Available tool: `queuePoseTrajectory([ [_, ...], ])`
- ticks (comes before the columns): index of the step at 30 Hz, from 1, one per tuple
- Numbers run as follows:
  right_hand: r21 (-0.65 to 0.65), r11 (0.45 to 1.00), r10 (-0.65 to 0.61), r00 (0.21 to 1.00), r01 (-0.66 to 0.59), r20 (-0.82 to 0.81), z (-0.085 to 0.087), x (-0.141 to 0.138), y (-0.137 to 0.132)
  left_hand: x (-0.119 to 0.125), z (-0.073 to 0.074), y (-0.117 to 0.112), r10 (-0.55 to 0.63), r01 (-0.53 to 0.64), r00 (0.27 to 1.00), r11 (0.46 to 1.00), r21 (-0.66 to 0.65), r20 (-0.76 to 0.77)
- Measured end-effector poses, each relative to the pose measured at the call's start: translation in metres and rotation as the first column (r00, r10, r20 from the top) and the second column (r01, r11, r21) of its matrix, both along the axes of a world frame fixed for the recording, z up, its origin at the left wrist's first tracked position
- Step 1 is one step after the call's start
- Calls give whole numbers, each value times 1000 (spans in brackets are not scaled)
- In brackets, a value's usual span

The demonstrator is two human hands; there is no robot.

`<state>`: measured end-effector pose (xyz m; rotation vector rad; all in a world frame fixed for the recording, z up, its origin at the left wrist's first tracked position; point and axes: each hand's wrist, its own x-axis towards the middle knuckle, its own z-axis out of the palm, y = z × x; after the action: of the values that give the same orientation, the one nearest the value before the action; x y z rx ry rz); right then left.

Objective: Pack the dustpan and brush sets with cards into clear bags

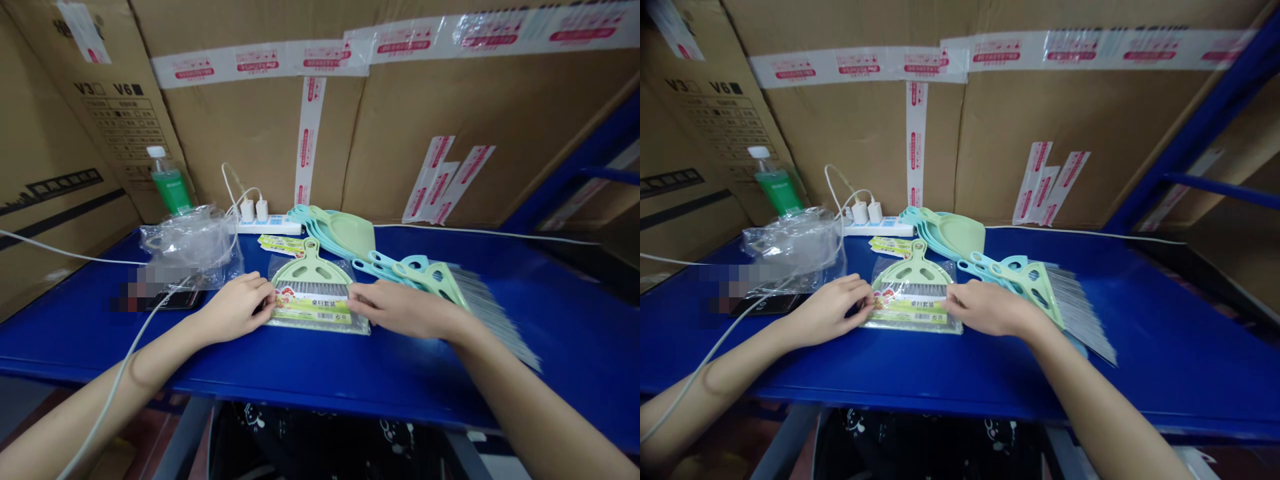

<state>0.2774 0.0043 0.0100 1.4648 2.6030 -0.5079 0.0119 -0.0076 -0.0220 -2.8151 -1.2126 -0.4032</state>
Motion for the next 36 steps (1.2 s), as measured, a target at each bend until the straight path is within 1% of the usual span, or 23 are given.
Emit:
queuePoseTrajectory([
  [4,63,997,-47,996,51,-71,-5,-3,1,0,2,-1,-16,16,1000,999,-29,14],
  [6,70,995,-68,991,76,-114,-6,-3,3,0,3,-2,-16,16,1000,999,-41,18],
  [9,37,996,-69,974,79,-216,-6,-2,5,0,3,-3,-16,17,999,999,-52,28],
  [12,28,997,-55,939,68,-339,-4,1,5,-1,2,-3,-14,17,999,998,-64,43],
  [14,21,996,-71,908,87,-413,-5,3,6,-1,2,-3,-9,13,999,997,-76,50],
  [16,-36,993,-115,867,111,-485,-8,3,7,-1,2,-3,0,5,999,996,-91,51],
  [18,-139,982,-187,804,131,-564,-10,1,10,0,2,-3,14,-8,999,995,-104,52],
  [20,-241,959,-274,705,149,-654,-13,-2,13,1,3,-5,26,-20,998,993,-115,55],
  [22,-311,935,-349,576,168,-739,-16,-6,16,2,3,-6,30,-22,998,993,-120,64],
  [25,-391,906,-424,367,164,-828,-21,-13,19,4,1,-6,20,-11,997,992,-127,75],
  [27,-448,886,-464,233,118,-855,-26,-18,20,4,0,-6,16,-6,997,991,-137,76],
  [28,-476,876,-483,179,83,-857,-29,-21,20,5,0,-6,17,-6,997,990,-143,74],
  [29,-501,864,-502,146,41,-853,-32,-23,19,5,-1,-6,19,-8,997,989,-149,72],
  [31,-539,842,-531,126,-38,-838,-38,-28,18,5,0,-7,20,-10,998,987,-159,67],
  [33,-561,823,-548,135,-93,-826,-43,-33,17,6,0,-8,11,0,998,987,-160,66],
  [36,-592,794,-573,156,-139,-804,-49,-37,16,7,1,-9,-41,48,998,989,-143,52],
])
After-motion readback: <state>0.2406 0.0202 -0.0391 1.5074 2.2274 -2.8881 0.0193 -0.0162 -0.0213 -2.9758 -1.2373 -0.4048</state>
